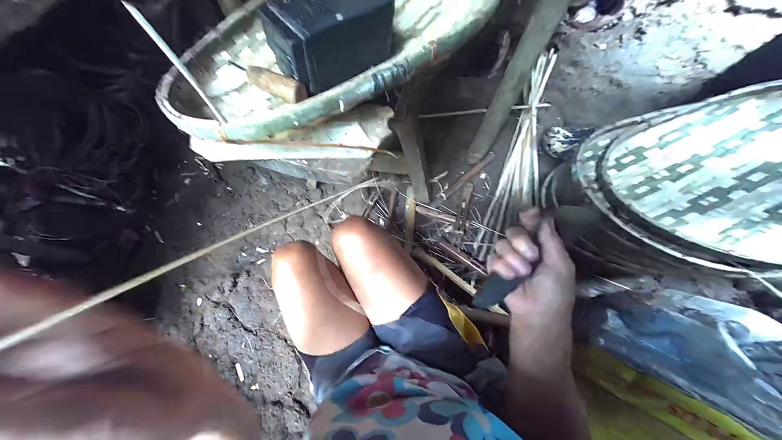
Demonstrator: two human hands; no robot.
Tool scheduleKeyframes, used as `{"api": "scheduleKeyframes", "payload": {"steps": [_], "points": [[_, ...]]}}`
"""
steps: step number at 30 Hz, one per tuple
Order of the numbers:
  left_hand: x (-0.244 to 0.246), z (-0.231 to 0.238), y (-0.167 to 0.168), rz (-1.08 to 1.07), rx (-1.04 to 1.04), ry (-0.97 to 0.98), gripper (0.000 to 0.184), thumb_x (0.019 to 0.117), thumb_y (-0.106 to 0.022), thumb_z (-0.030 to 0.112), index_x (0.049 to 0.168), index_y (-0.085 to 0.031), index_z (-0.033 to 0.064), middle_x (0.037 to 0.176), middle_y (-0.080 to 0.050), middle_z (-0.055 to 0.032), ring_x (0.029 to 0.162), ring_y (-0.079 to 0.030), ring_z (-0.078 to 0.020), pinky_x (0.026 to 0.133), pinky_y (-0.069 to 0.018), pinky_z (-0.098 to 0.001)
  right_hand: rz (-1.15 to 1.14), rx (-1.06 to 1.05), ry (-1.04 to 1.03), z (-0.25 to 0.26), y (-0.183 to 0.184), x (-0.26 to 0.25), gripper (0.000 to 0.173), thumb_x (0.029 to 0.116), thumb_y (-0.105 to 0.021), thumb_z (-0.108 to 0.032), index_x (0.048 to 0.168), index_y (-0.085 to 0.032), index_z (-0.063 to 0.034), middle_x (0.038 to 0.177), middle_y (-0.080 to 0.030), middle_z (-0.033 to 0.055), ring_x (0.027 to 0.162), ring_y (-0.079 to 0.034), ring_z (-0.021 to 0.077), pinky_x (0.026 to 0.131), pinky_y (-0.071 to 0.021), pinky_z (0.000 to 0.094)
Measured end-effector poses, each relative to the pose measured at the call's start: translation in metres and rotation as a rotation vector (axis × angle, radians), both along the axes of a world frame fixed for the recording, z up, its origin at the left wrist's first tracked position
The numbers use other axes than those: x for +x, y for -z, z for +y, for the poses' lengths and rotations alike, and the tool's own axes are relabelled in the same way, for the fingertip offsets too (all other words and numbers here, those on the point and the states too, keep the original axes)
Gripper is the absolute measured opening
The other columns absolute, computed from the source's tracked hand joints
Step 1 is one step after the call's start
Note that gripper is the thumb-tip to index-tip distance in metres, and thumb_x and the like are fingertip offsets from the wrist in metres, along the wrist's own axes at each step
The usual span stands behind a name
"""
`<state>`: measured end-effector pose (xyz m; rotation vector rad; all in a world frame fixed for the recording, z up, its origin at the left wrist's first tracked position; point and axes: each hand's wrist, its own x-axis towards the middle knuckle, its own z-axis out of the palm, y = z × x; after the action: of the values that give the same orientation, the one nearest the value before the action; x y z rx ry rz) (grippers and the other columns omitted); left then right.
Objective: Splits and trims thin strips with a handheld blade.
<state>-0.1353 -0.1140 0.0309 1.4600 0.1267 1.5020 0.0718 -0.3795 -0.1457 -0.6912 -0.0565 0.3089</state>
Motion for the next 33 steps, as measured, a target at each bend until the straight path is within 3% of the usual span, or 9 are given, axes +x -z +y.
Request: {"api": "scheduleKeyframes", "payload": {"steps": [1, 4, 12, 17, 20, 22, 26, 29, 33], "points": [[0.026, -0.012, 0.011, 0.01, 0.035, 0.114, 0.012, 0.1055, -0.055, 0.027, 0.113, -0.064, 0.0233, 0.106, -0.069, 0.0116, 0.102, -0.065, -0.0024, 0.098, -0.0518, -0.0246, -0.173, -0.153, 0.023, 0.012, -0.012, -0.013, 0.028, 0.1097, -0.038, -0.028, 0.1, -0.064, -0.0254, 0.057, -0.055, -0.0143, 0.043, -0.05, -0.0024, 0.044, -0.0476, 0.0146], [0.09, -0.058, 0.068, 0.008, 0.045, 0.296, 0.01, 0.1028, -0.06, 0.03, 0.108, -0.066, 0.0364, 0.108, -0.069, 0.019, 0.116, -0.063, -0.0029, 0.115, -0.044, -0.0347, -0.583, -0.374, -0.01, 0.039, -0.036, -0.043, 0.012, 0.1014, -0.06, -0.038, 0.106, -0.071, -0.0345, 0.065, -0.059, -0.0198, 0.056, -0.056, -0.0073, 0.054, -0.0506, 0.0137], [0.102, -0.109, 0.135, 0.136, -0.003, 0.454, 0.009, 0.1017, -0.062, 0.017, 0.101, -0.071, 0.0205, 0.109, -0.075, 0.006, 0.126, -0.062, -0.0139, 0.121, -0.0367, -0.0396, -0.379, -0.225, -0.125, 0.059, -0.053, -0.052, 0.015, 0.1031, -0.059, -0.023, 0.091, -0.063, -0.0171, 0.06, -0.061, -0.0085, 0.046, -0.055, -0.0004, 0.046, -0.0489, 0.0147], [0.091, -0.11, 0.145, 0.166, -0.028, 0.445, 0.008, 0.0984, -0.068, 0.02, 0.101, -0.076, 0.0231, 0.13, -0.066, 0.0071, 0.136, -0.052, -0.0146, 0.12, -0.037, -0.0385, -0.389, -0.195, -0.115, 0.06, -0.058, -0.056, 0.008, 0.1025, -0.059, -0.014, 0.101, -0.066, -0.0101, 0.06, -0.06, -0.0054, 0.046, -0.054, 0.0009, 0.045, -0.0483, 0.0151], [0.061, -0.113, 0.147, 0.478, 0.003, 0.466, 0.03, 0.0963, -0.071, 0.032, 0.123, -0.066, 0.0176, 0.135, -0.063, 0.0058, 0.128, -0.057, -0.0067, 0.108, -0.0476, -0.0277, -0.428, -0.215, -0.065, 0.053, -0.063, -0.051, 0.012, 0.104, -0.055, -0.013, 0.1, -0.065, -0.0097, 0.061, -0.058, -0.0063, 0.046, -0.053, 0.0006, 0.043, -0.0477, 0.0147], [0.034, -0.11, 0.144, 0.714, 0.298, 0.625, 0.031, 0.0987, -0.067, 0.03, 0.11, -0.07, 0.0016, 0.12, -0.07, -0.0092, 0.116, -0.065, -0.012, 0.102, -0.0512, -0.0267, -0.477, -0.244, -0.016, 0.044, -0.068, -0.045, 0.013, 0.1038, -0.052, -0.012, 0.099, -0.065, -0.011, 0.062, -0.058, -0.0074, 0.046, -0.053, 0.0, 0.044, -0.0477, 0.0142], [0.003, -0.1, 0.116, 0.552, 0.833, 0.707, 0.012, 0.1038, -0.06, 0.019, 0.105, -0.072, 0.0149, 0.108, -0.074, -0.0035, 0.106, -0.068, -0.0148, 0.096, -0.0529, -0.0277, -0.536, -0.288, 0.054, 0.03, -0.079, -0.042, 0.011, 0.1037, -0.053, -0.011, 0.098, -0.062, -0.0107, 0.062, -0.059, -0.0054, 0.045, -0.051, 0.0003, 0.042, -0.0453, 0.0135], [0.012, -0.094, 0.099, 0.691, 0.649, 0.365, 0.027, 0.1034, -0.062, 0.028, 0.122, -0.063, 0.0089, 0.123, -0.064, -0.0072, 0.118, -0.06, -0.0087, 0.103, -0.0461, -0.0217, -0.56, -0.293, 0.085, 0.025, -0.086, -0.045, 0.008, 0.1039, -0.055, -0.012, 0.102, -0.063, -0.0121, 0.064, -0.06, -0.0063, 0.046, -0.053, -0.0005, 0.042, -0.0459, 0.0129], [0.026, -0.094, 0.115, 0.669, 0.244, 0.523, 0.028, 0.0986, -0.066, 0.013, 0.118, -0.07, -0.0066, 0.096, -0.071, -0.0069, 0.078, -0.063, 0.0029, 0.071, -0.0537, -0.0117, -0.596, -0.313, 0.119, 0.024, -0.093, -0.042, 0.009, 0.1038, -0.055, -0.014, 0.1, -0.063, -0.0158, 0.063, -0.059, -0.0089, 0.046, -0.052, -0.0007, 0.043, -0.0468, 0.0138]]}}
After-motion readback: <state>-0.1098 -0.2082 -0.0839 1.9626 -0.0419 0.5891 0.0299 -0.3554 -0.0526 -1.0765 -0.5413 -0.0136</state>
